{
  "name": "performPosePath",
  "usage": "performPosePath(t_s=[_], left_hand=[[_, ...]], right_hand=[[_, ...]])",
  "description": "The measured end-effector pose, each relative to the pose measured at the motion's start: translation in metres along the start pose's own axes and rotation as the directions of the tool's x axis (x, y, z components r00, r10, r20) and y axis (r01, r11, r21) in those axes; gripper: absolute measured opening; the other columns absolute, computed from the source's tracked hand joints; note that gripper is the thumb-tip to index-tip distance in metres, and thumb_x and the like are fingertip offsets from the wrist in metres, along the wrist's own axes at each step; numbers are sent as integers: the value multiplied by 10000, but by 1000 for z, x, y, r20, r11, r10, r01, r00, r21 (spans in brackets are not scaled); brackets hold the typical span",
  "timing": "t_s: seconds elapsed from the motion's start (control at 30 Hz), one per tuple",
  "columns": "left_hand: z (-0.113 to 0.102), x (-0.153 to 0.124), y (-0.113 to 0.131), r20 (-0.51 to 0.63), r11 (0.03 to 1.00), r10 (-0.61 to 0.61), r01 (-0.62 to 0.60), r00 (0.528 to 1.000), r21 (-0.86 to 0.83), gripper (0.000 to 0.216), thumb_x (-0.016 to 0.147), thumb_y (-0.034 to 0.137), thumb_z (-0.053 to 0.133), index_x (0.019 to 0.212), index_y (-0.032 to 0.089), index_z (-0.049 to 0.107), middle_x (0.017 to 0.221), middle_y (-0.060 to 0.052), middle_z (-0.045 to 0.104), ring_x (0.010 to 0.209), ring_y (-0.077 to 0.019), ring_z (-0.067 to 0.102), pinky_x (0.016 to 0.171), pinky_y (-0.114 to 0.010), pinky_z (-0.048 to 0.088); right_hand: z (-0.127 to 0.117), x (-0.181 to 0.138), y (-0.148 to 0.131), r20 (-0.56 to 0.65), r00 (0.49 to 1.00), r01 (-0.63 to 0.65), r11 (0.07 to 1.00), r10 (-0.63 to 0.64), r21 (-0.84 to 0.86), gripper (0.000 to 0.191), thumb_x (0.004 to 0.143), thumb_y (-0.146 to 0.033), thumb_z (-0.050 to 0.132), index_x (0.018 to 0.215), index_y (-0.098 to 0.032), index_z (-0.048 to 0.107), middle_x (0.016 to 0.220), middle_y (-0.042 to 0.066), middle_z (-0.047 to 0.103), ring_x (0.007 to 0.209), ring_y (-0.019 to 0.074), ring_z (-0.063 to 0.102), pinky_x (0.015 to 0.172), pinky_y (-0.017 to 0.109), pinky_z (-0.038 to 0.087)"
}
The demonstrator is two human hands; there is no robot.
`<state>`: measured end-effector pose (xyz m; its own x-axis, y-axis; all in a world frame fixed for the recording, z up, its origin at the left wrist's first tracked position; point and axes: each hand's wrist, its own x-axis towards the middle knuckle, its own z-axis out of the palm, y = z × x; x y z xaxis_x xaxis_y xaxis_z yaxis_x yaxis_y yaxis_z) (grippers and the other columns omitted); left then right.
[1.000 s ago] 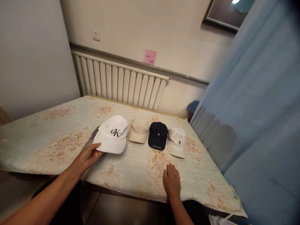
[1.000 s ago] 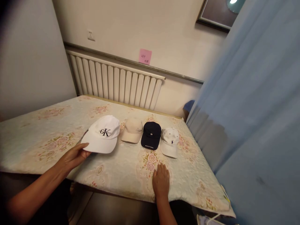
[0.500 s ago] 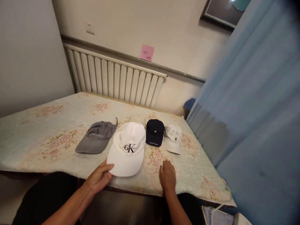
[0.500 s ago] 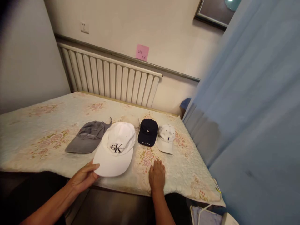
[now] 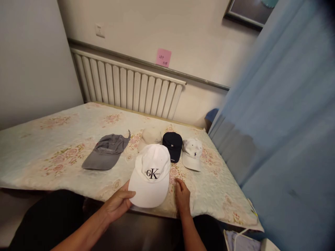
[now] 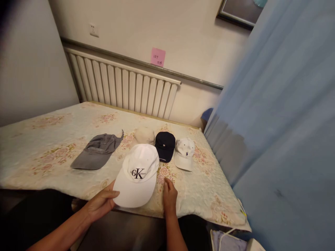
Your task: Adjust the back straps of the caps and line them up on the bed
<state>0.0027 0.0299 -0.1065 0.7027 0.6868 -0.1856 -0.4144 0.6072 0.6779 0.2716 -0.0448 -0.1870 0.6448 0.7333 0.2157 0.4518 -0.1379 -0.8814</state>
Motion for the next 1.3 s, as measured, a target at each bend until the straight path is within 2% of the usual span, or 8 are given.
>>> performPosePath(t_s=[0.07, 0.17, 0.3, 0.4, 0.63, 0.73, 0.87, 1.3], left_hand=[[4, 2, -4, 0, 1000, -15, 15, 1000, 21, 687, 578, 125, 735, 1232, 271, 582, 1173, -81, 663, 1104, -320, 600, 889, -403, 502], [8, 6, -13, 30, 998, -37, 36, 999, 44, 713, 591, 127, 737, 1268, 260, 557, 1194, -94, 652, 1107, -322, 596, 905, -409, 486], [11, 11, -29, 126, 996, -86, 80, 988, 46, 755, 621, 78, 704, 1329, 243, 498, 1254, -107, 618, 1146, -320, 565, 962, -416, 434], [15, 14, -36, 192, 993, -115, 108, 975, 46, 768, 630, 42, 686, 1350, 213, 478, 1262, -129, 611, 1155, -322, 556, 995, -421, 395], [28, 34, -29, 179, 984, -171, 179, 969, -25, 523, 844, 213, 580, 1354, 175, 473, 1213, -154, 639, 1102, -298, 600, 984, -430, 399], [30, 48, -22, 111, 978, -184, 193, 977, -76, 509, 873, 282, 555, 1357, 151, 464, 1156, -145, 672, 1049, -282, 634, 993, -417, 398], [34, 62, -12, 127, 945, -279, 295, 952, -140, 543, 892, 378, 511, 1357, 106, 450, 1098, -145, 697, 1023, -282, 649, 1009, -422, 390], [31, 73, 2, 174, 932, -242, 278, 955, -230, 521, 930, 389, 425, 1365, 103, 443, 1115, -139, 692, 1101, -275, 613, 1053, -418, 345]], right_hand=[[0, -2, -10, 98, 991, -118, 948, 92, 295, 454, 878, -434, 408, 1135, -128, 623, 1190, 149, 653, 1118, 248, 599, 958, 386, 460], [1, -7, -18, 334, 938, -306, 690, 98, 656, 519, 898, -500, 374, 1182, -119, 581, 1186, 165, 653, 1047, 257, 643, 886, 416, 505], [1, -12, -21, 414, 909, -400, 372, 45, 838, 372, 812, -378, 620, 1106, -151, 626, 1132, 116, 690, 997, 233, 661, 905, 377, 498], [-5, -11, -23, 437, 899, -428, 234, 14, 873, 397, 757, -290, 692, 1127, -168, 617, 1082, 95, 713, 944, 236, 677, 893, 389, 509], [-15, -4, -23, 450, 893, -439, 217, -3, 872, 403, 731, -253, 704, 1114, -160, 622, 1045, 111, 724, 897, 268, 694, 858, 432, 525], [-13, -2, -22, 458, 888, -440, 211, -42, 873, 391, 739, -255, 692, 1113, -162, 623, 1060, 115, 718, 934, 271, 685, 869, 429, 517], [-10, 1, -19, 477, 876, -451, 224, -73, 864, 418, 743, -280, 690, 1131, -142, 617, 1044, 130, 720, 947, 279, 682, 882, 434, 506], [-8, 2, -15, 507, 855, -478, 216, -108, 851, 448, 747, -240, 679, 1178, -154, 593, 1138, 117, 690, 997, 275, 665, 909, 437, 493]])
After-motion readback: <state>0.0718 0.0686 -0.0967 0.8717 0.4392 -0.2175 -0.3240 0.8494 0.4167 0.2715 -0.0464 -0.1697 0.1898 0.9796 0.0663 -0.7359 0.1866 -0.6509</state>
